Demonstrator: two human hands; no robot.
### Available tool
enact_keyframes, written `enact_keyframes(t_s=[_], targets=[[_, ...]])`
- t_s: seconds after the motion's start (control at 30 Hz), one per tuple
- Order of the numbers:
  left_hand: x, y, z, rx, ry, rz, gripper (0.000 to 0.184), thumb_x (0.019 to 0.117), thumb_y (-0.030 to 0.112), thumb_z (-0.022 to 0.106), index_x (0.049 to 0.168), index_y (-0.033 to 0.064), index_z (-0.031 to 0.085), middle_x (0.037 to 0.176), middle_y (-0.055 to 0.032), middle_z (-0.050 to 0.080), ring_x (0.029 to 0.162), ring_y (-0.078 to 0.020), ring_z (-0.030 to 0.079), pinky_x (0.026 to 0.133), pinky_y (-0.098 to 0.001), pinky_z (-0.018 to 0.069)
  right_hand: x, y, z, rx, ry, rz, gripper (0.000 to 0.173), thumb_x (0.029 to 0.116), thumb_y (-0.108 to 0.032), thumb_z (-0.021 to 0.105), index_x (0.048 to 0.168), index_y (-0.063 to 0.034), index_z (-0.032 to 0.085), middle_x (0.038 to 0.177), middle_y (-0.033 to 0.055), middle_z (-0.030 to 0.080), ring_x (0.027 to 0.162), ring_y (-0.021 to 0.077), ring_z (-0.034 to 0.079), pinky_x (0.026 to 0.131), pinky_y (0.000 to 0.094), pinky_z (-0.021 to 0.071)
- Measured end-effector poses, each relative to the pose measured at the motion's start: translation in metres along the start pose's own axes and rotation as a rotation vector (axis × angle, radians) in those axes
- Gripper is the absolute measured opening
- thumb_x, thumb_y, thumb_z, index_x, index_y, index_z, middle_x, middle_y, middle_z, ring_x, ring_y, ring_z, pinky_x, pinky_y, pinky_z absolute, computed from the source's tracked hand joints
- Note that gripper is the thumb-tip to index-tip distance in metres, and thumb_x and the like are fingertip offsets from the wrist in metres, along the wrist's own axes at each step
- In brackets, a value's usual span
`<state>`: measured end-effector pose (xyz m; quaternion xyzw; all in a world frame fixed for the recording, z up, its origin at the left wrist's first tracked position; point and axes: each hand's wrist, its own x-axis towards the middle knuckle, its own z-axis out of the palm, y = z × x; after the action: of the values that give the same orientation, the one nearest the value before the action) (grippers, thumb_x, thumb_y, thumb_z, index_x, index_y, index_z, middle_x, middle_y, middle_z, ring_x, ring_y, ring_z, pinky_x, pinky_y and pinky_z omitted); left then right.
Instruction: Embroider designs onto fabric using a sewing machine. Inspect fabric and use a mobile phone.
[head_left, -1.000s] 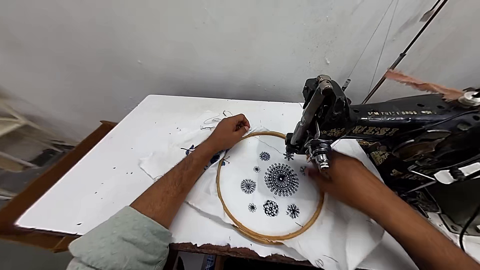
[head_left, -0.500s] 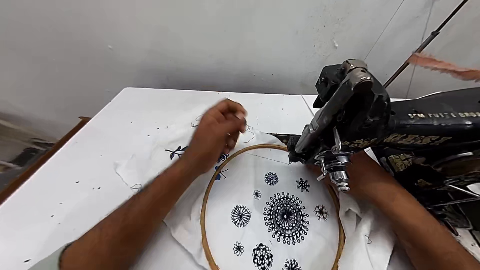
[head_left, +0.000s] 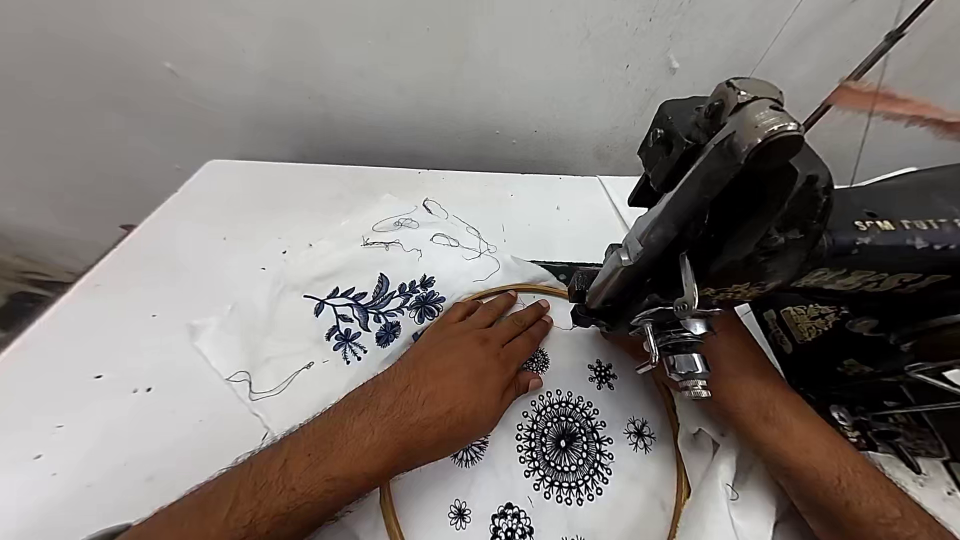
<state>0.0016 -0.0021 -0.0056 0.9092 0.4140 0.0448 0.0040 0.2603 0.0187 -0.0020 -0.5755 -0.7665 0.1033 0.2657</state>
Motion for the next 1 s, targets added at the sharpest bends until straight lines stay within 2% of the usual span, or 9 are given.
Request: enact_keyframes(t_s=[0.1,0.27,0.43,0.6,0.77,0.83,0.9,1.0], targets=[[-0.0001,0.0005,0.0,0.008,-0.006,0.0,0.059,0.1087,0.048,0.029,0.152,0.015,0.051,0.161,0.0006,0.044,0.15,-0.0248,0.038,0.119,-0.051,0.0341,-0.0001,0.0004,0.0006,0.018,-0.001,0.015,0.025,0.0773,-0.006,0.081,0.099,-0.0014,0.069,0.089,0.0133,0.068,0.085,0.0251,0.067,0.076,0.0482,0.0535],[-0.0008,0.0004,-0.0013,0.004,-0.008,-0.012,0.058,0.1084,0.048,0.03,0.152,0.0155,0.051,0.16,0.0011,0.045,0.15,-0.0248,0.039,0.119,-0.0509,0.0352,-0.0003,0.0052,0.0061,-0.018,0.028,-0.041,0.024,0.0753,-0.006,0.081,0.096,-0.0004,0.07,0.087,0.015,0.069,0.085,0.0278,0.069,0.075,0.0499,0.0539],[0.0011,0.0002,0.0013,0.002,0.006,-0.013,0.058,0.1088,0.046,0.029,0.153,0.0156,0.05,0.161,0.0016,0.044,0.15,-0.0247,0.039,0.119,-0.0504,0.034,-0.0011,0.003,0.004,-0.031,0.036,-0.047,0.025,0.0762,-0.004,0.08,0.098,0.0013,0.07,0.09,0.0178,0.069,0.088,0.0312,0.068,0.077,0.0524,0.0531],[-0.0007,0.0004,-0.0019,-0.003,-0.025,-0.007,0.057,0.1085,0.046,0.03,0.153,0.016,0.05,0.162,0.0018,0.043,0.151,-0.0246,0.037,0.12,-0.051,0.0333,0.0004,0.0051,0.0056,-0.031,0.032,-0.056,0.022,0.0766,-0.006,0.081,0.095,-0.0018,0.07,0.087,0.0139,0.069,0.084,0.0264,0.068,0.074,0.0488,0.0542],[0.0016,-0.0006,0.001,0.0,0.001,-0.008,0.057,0.1087,0.045,0.029,0.152,0.016,0.051,0.161,0.0013,0.044,0.15,-0.0247,0.038,0.119,-0.0511,0.034,0.0001,0.0035,0.0039,-0.039,0.032,-0.042,0.021,0.0771,-0.006,0.081,0.093,0.0014,0.07,0.086,0.0169,0.068,0.084,0.0306,0.068,0.074,0.052,0.053],[0.0014,-0.0003,0.0011,-0.012,-0.002,0.002,0.057,0.1088,0.045,0.029,0.153,0.016,0.05,0.161,0.0009,0.044,0.15,-0.0253,0.038,0.12,-0.0514,0.0331,-0.0013,0.0017,0.0012,-0.033,0.045,-0.044,0.022,0.0777,-0.009,0.078,0.095,-0.0005,0.069,0.086,0.0143,0.068,0.083,0.0268,0.068,0.073,0.0489,0.053],[0.0002,-0.0005,-0.0006,-0.023,-0.02,0.001,0.057,0.1088,0.046,0.029,0.153,0.0167,0.05,0.162,0.0015,0.043,0.151,-0.0251,0.037,0.12,-0.0521,0.0325,-0.0017,0.002,0.0021,-0.029,0.038,-0.038,0.025,0.0774,-0.006,0.079,0.099,-0.0001,0.069,0.089,0.0154,0.069,0.087,0.0282,0.069,0.075,0.0506,0.0542],[-0.0001,-0.0022,-0.0003,-0.015,-0.009,-0.005,0.057,0.1083,0.046,0.03,0.152,0.0168,0.051,0.161,0.0016,0.044,0.15,-0.0251,0.038,0.119,-0.052,0.0337,0.0003,0.0036,0.0059,-0.044,0.025,-0.019,0.022,0.078,-0.004,0.081,0.096,-0.0001,0.069,0.087,0.0155,0.069,0.084,0.0281,0.068,0.074,0.0504,0.0541]])
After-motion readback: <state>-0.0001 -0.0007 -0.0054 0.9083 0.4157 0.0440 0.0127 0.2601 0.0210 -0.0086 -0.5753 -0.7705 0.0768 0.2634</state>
